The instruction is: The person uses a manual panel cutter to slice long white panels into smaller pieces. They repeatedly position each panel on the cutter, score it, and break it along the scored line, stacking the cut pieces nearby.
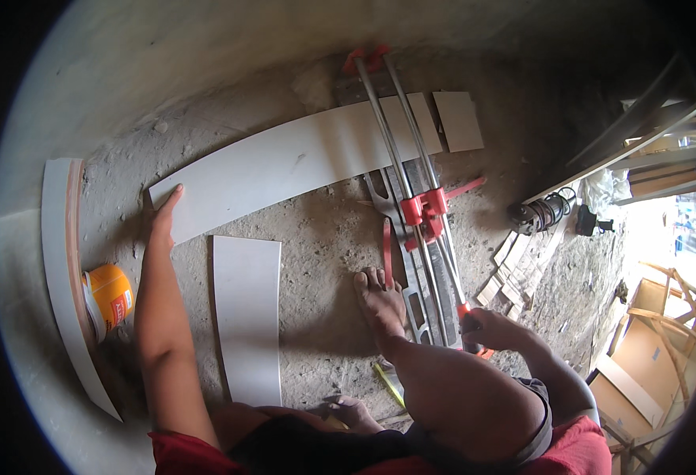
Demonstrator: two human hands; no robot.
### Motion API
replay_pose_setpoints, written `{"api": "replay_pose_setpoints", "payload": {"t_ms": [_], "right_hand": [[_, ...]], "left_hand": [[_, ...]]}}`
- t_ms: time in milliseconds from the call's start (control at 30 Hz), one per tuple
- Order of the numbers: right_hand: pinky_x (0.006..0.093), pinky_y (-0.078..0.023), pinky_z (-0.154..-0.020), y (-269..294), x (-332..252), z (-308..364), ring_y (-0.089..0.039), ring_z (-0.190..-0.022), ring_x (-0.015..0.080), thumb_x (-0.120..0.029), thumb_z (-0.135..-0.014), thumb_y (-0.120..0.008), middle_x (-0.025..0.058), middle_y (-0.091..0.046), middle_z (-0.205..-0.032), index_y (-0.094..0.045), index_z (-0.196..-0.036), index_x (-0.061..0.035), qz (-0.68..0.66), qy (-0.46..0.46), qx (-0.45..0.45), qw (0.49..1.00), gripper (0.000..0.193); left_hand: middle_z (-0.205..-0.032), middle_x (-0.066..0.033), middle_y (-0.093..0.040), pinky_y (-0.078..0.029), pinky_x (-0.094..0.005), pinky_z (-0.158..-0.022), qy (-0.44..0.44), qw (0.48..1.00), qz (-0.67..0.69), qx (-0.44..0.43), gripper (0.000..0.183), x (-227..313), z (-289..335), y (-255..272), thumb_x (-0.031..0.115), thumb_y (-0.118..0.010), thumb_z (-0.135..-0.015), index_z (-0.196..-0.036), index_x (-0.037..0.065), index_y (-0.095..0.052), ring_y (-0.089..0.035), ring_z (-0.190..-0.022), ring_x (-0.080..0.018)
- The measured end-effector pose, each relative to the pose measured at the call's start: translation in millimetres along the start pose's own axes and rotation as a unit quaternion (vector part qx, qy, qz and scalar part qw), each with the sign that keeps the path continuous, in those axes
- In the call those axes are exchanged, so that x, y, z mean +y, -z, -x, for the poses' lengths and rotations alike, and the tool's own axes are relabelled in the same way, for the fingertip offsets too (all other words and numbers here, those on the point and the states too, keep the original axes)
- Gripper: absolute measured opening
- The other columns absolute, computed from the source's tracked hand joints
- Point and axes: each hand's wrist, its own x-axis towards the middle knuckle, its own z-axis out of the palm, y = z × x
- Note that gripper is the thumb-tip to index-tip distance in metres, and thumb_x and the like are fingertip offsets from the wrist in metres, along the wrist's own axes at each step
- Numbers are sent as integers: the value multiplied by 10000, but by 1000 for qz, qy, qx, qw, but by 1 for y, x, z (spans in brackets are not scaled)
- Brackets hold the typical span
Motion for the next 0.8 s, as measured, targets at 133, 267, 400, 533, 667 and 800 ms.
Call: {"api": "replay_pose_setpoints", "payload": {"t_ms": [133,267,400,533,667,800], "right_hand": [[359,-513,-787,76,1,-52,-648,-920,208,-198,-844,-658,92,-682,-852,-673,-1035,-66,134,139,31,981,232],[310,-502,-634,155,-55,-167,-605,-783,145,-291,-881,-633,98,-651,-894,-666,-1032,-43,-357,124,285,881,292],[388,-472,-695,162,-90,-246,-562,-764,199,-346,-825,-701,70,-621,-925,-618,-1065,-75,-448,-18,303,841,371],[331,-429,-586,164,-91,-257,-560,-718,206,-314,-812,-731,78,-616,-949,-621,-1059,-81,-444,-9,356,822,357],[395,-513,-727,191,-72,-233,-601,-831,255,-211,-856,-681,75,-600,-1037,-596,-1105,-96,-582,71,343,734,287],[447,-516,-813,219,-54,-221,-582,-996,281,-184,-868,-659,78,-557,-1164,-535,-1210,-145,-599,77,415,680,365]], "left_hand": [[-1259,-157,-546,-473,-404,-933,-6,999,-5,-34,897,2,5,0,498,-834,-617,-1281,2,-492,-559,-1114,-271],[-1282,-153,-539,-469,-398,-941,17,998,-12,-55,910,12,14,-3,524,-817,-630,-1302,8,-486,-554,-1128,-264],[-1405,-141,-432,-311,-412,-1075,71,992,-101,-14,973,22,28,-3,624,-715,-688,-1399,40,-397,-407,-1288,-272],[-1393,-130,-444,-326,-397,-1064,1,997,-71,-28,964,20,32,-3,615,-726,-686,-1397,48,-403,-423,-1273,-259],[-1390,-121,-448,-330,-388,-1060,33,996,-40,-67,953,12,21,-1,604,-731,-689,-1397,54,-409,-431,-1266,-249],[-1406,-119,-435,-305,-386,-1075,45,996,-51,-56,956,14,22,0,615,-718,-695,-1403,53,-404,-416,-1281,-251]]}}
